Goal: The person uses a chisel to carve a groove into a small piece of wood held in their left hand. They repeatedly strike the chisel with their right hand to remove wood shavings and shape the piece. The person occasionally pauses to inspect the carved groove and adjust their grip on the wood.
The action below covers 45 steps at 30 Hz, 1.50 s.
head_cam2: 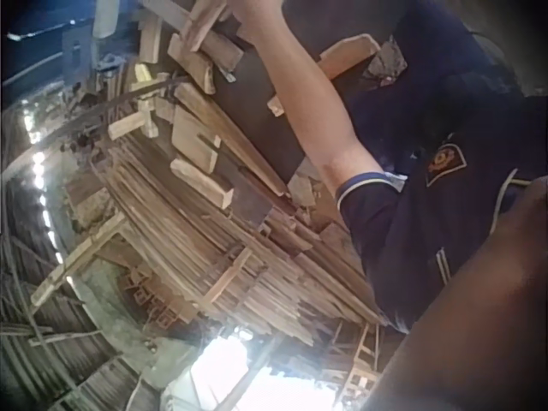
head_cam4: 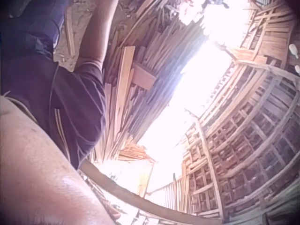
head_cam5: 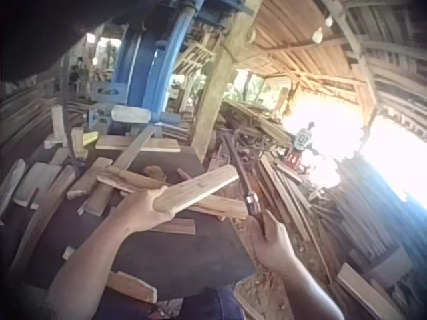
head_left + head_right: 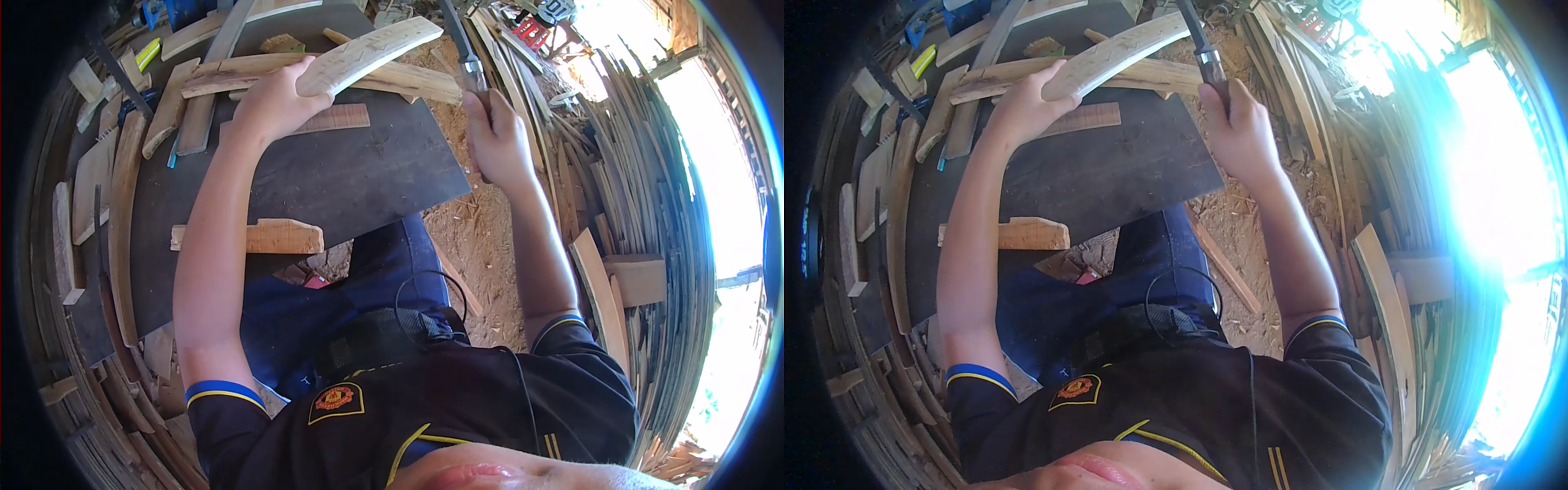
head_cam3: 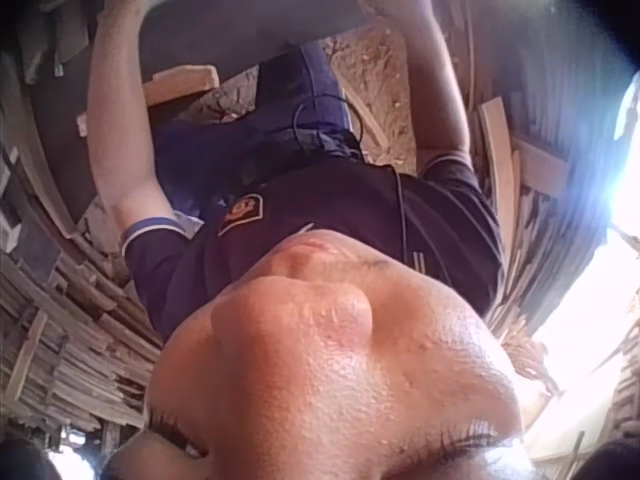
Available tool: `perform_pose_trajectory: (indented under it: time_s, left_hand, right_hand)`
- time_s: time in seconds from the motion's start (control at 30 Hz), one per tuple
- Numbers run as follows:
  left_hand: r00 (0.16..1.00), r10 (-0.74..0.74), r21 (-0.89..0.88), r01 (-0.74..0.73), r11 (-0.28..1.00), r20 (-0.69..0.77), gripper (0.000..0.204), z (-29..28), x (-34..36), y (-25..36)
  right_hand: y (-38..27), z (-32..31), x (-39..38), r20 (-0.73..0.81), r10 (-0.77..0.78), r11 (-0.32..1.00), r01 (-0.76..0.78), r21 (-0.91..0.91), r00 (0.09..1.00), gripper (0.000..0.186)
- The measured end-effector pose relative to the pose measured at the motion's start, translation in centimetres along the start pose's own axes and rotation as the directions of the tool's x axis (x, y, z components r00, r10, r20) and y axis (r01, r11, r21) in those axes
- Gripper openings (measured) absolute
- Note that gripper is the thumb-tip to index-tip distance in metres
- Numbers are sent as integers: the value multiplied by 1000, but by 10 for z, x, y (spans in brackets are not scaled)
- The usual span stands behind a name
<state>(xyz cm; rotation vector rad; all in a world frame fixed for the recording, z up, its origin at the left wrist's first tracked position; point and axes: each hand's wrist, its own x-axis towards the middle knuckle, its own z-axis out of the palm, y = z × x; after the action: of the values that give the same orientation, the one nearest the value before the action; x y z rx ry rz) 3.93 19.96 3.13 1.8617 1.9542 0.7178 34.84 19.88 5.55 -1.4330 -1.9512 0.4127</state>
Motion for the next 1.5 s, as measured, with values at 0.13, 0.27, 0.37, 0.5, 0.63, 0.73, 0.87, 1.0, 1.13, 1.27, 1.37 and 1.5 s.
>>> perform_pose_trajectory:
  time_s: [0.13,0.27,0.37,0.5,0.63,0.73,0.87,1.0,1.13,1.27,1.37,1.5]
  left_hand:
    - [1000,13,27,-13,1000,-5,82,2,3,-3]
    - [1000,21,19,-21,1000,2,83,2,2,0]
    - [1000,-5,12,4,1000,18,83,1,2,-2]
    - [1000,-14,24,13,1000,15,83,0,4,0]
    - [1000,12,38,-12,999,2,83,3,3,5]
    - [997,39,72,-34,997,-69,83,6,1,-5]
    - [1000,17,18,-17,1000,-19,83,4,2,-10]
    - [1000,15,22,-15,1000,4,84,4,3,-1]
    - [995,63,40,-60,997,-80,85,12,12,-12]
    - [994,84,5,-84,996,-73,86,6,3,-7]
    - [1000,-12,-15,13,1000,19,82,-4,-2,0]
    - [999,34,2,-34,999,-4,83,1,1,2]
  right_hand:
    - [-13,9,-8,242,248,964,-215,-155,938,40]
    - [20,13,-11,141,53,996,-42,-78,989,39]
    - [13,18,-11,98,105,993,-99,-69,990,41]
    - [2,15,-12,316,162,975,-102,-200,935,41]
    - [20,-2,-7,9,-226,957,224,-187,974,39]
    - [-47,-47,-9,-121,-44,994,56,92,992,33]
    - [-80,-73,1,-435,-275,828,441,347,857,52]
    - [-38,-35,6,-404,-266,929,344,135,875,55]
    - [-21,-17,0,464,386,921,-302,-247,797,44]
    - [-20,-33,-6,284,232,973,-226,-53,930,43]
    - [-19,-26,1,154,145,982,-161,96,977,44]
    - [14,2,-9,124,103,992,-93,-85,987,46]
